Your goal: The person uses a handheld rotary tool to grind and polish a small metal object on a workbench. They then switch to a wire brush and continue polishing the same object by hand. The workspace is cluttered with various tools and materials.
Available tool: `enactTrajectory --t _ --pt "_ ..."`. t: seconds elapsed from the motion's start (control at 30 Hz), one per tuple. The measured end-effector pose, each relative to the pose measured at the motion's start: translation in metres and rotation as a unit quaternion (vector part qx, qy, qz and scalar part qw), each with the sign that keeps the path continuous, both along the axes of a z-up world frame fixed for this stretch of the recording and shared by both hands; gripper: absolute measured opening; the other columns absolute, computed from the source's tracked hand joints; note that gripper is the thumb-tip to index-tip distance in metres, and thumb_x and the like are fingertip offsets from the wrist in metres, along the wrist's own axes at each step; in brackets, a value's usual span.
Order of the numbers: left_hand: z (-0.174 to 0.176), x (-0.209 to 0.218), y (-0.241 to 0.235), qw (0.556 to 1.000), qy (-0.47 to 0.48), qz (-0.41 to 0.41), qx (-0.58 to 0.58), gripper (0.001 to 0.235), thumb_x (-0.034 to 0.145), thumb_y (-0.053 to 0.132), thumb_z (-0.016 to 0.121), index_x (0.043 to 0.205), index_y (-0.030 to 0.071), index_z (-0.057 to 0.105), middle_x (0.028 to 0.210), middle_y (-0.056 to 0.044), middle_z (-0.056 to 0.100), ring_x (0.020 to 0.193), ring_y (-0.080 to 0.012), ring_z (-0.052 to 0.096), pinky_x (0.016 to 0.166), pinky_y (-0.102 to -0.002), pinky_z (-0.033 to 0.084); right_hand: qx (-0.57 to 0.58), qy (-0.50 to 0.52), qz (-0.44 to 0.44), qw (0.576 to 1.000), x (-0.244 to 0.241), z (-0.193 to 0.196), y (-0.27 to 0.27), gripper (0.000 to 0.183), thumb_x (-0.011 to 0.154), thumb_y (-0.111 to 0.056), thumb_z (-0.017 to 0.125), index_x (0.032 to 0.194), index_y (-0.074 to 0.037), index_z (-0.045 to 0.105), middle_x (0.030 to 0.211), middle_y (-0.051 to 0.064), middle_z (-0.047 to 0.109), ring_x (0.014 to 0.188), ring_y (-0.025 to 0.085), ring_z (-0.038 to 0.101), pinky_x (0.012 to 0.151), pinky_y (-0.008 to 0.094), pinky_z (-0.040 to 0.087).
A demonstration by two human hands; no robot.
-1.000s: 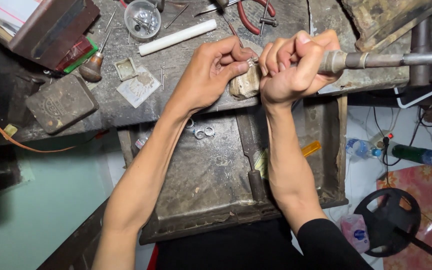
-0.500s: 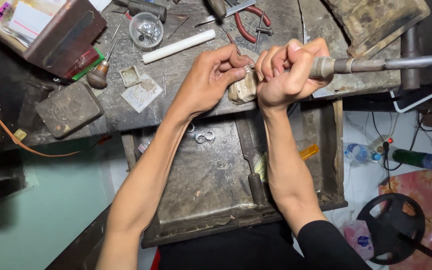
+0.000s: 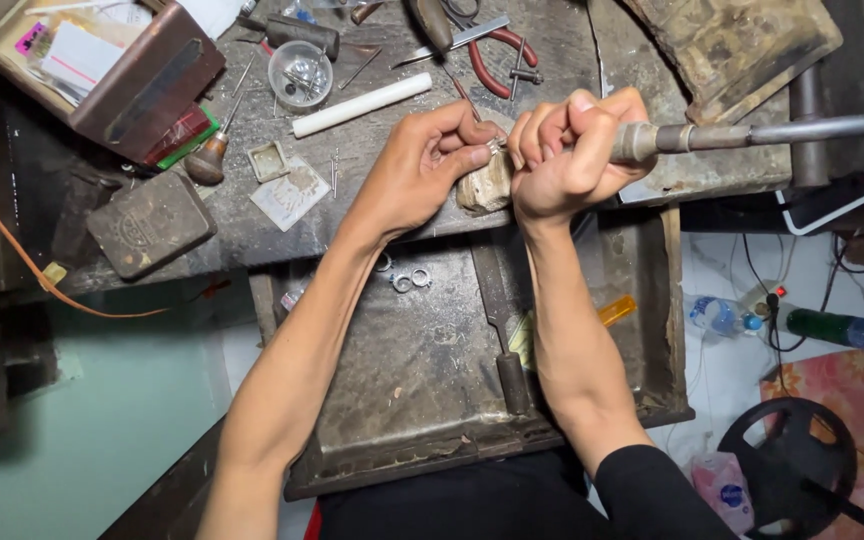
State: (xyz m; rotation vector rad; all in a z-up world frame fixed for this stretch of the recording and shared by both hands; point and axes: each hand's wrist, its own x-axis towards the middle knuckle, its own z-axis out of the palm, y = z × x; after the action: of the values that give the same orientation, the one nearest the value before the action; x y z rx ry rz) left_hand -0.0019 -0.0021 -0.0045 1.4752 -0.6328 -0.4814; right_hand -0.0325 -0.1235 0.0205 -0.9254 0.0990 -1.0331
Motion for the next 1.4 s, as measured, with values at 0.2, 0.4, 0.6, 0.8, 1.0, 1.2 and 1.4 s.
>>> enactTrajectory --t 0.2,0.4,0.6,0.8,1.0,1.2,1.4 --pt "0.000 -0.001 -0.001 1.000 0.002 0.004 -0.009 0.023 0.097 -0.002 0.063 0.084 0.010 0.048 0.098 -0.011 0.071 0.126 -0.0267 0.069 0.100 -0.032 0.058 -0.012 -0.002 0.006 1.000 -0.001 -0.003 -0.001 0.025 0.085 0.001 0.043 0.072 -0.011 0.026 0.051 0.004 0.015 0.032 0.014 0.021 0.030 0.030 0.015" --pt "-0.008 -0.002 0.002 0.998 0.025 0.010 -0.063 0.012 0.101 0.003 0.066 0.109 -0.003 0.059 0.121 -0.033 0.068 0.125 -0.0363 0.060 0.101 -0.044 0.055 -0.011 -0.053 -0.035 0.998 0.007 -0.012 -0.008 0.029 0.088 0.005 0.051 0.069 -0.009 0.036 0.042 0.002 0.019 0.026 0.013 0.024 0.026 0.028 0.021" --pt "-0.003 -0.005 0.005 0.997 0.041 0.007 -0.070 0.014 0.102 0.003 0.063 0.114 -0.003 0.060 0.123 -0.031 0.068 0.124 -0.0345 0.062 0.103 -0.042 0.056 0.001 -0.059 -0.028 0.998 0.003 -0.013 -0.010 0.028 0.089 0.004 0.050 0.070 -0.010 0.035 0.043 0.002 0.019 0.026 0.014 0.024 0.025 0.028 0.022" --pt "0.000 -0.006 0.004 0.997 0.044 0.000 -0.069 0.010 0.102 -0.001 0.061 0.109 -0.007 0.059 0.127 -0.036 0.064 0.126 -0.0387 0.060 0.105 -0.045 0.055 -0.001 -0.052 -0.021 0.998 0.001 -0.010 -0.009 0.027 0.089 0.003 0.051 0.071 -0.010 0.036 0.043 0.002 0.019 0.026 0.014 0.024 0.026 0.028 0.022" --pt "-0.007 -0.004 0.005 0.996 0.058 0.002 -0.071 0.011 0.101 0.000 0.062 0.109 -0.007 0.059 0.126 -0.035 0.064 0.123 -0.0333 0.062 0.104 -0.042 0.055 -0.006 -0.051 -0.018 0.999 0.002 -0.012 -0.010 0.027 0.089 0.004 0.051 0.071 -0.010 0.036 0.043 0.002 0.019 0.026 0.014 0.023 0.026 0.028 0.022" --pt "-0.008 -0.003 0.005 0.997 0.055 0.005 -0.055 0.010 0.101 -0.001 0.064 0.107 -0.007 0.061 0.125 -0.034 0.065 0.120 -0.0342 0.066 0.103 -0.041 0.057 -0.013 -0.060 -0.008 0.998 0.002 -0.011 -0.008 0.026 0.090 0.004 0.051 0.073 -0.010 0.036 0.043 0.002 0.020 0.026 0.013 0.024 0.026 0.028 0.023" --pt "0.004 -0.002 0.001 0.999 -0.017 0.027 0.027 0.013 0.094 -0.001 0.065 0.087 0.007 0.059 0.112 -0.017 0.076 0.120 -0.0287 0.071 0.101 -0.040 0.061 -0.019 0.002 0.029 0.999 -0.003 -0.005 -0.002 0.021 0.088 0.001 0.040 0.080 -0.011 0.025 0.054 0.005 0.014 0.034 0.014 0.019 0.032 0.030 0.015"
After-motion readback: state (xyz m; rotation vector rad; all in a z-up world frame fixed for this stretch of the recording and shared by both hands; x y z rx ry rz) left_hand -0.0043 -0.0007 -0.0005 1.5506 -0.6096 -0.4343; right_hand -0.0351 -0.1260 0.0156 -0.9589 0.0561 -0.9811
